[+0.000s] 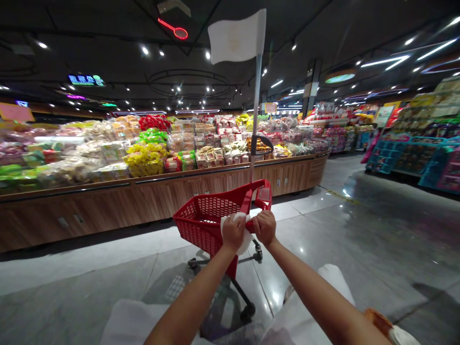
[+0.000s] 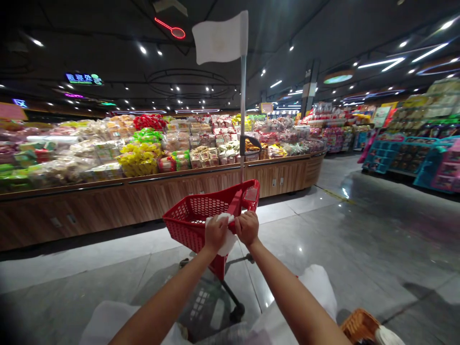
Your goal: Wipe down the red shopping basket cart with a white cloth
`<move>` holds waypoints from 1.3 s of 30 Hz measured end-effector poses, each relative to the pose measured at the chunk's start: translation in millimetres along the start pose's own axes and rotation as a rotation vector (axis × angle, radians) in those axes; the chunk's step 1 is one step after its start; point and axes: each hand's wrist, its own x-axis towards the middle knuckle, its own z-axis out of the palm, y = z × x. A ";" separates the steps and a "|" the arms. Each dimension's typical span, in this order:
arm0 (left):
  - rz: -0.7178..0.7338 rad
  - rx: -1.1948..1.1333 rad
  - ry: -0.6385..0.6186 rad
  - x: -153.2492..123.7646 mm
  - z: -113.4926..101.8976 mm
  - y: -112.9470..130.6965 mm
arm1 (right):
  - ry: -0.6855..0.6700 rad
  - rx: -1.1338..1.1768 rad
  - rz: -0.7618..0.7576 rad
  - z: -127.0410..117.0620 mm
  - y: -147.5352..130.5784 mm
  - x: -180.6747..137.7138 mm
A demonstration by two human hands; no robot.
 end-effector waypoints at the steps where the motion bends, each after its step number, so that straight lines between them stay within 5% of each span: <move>1: 0.014 0.006 0.004 0.8 2.8 7.1 | 0.007 0.001 -0.005 -0.9 4.4 0.9; 6: 0.115 0.077 -0.022 6.7 11.5 5.2 | -0.008 0.027 -0.041 -2.4 20.5 3.1; 16: 0.042 0.084 -0.034 9.6 10.4 -36.6 | -0.012 0.023 -0.073 12.5 28.5 8.2; 27: 0.052 0.027 0.040 15.0 29.1 17.9 | 0.052 -0.030 -0.034 16.9 27.1 3.4; 39: -0.021 0.107 -0.022 -1.7 6.9 -87.9 | -0.058 0.007 -0.054 9.0 35.1 2.0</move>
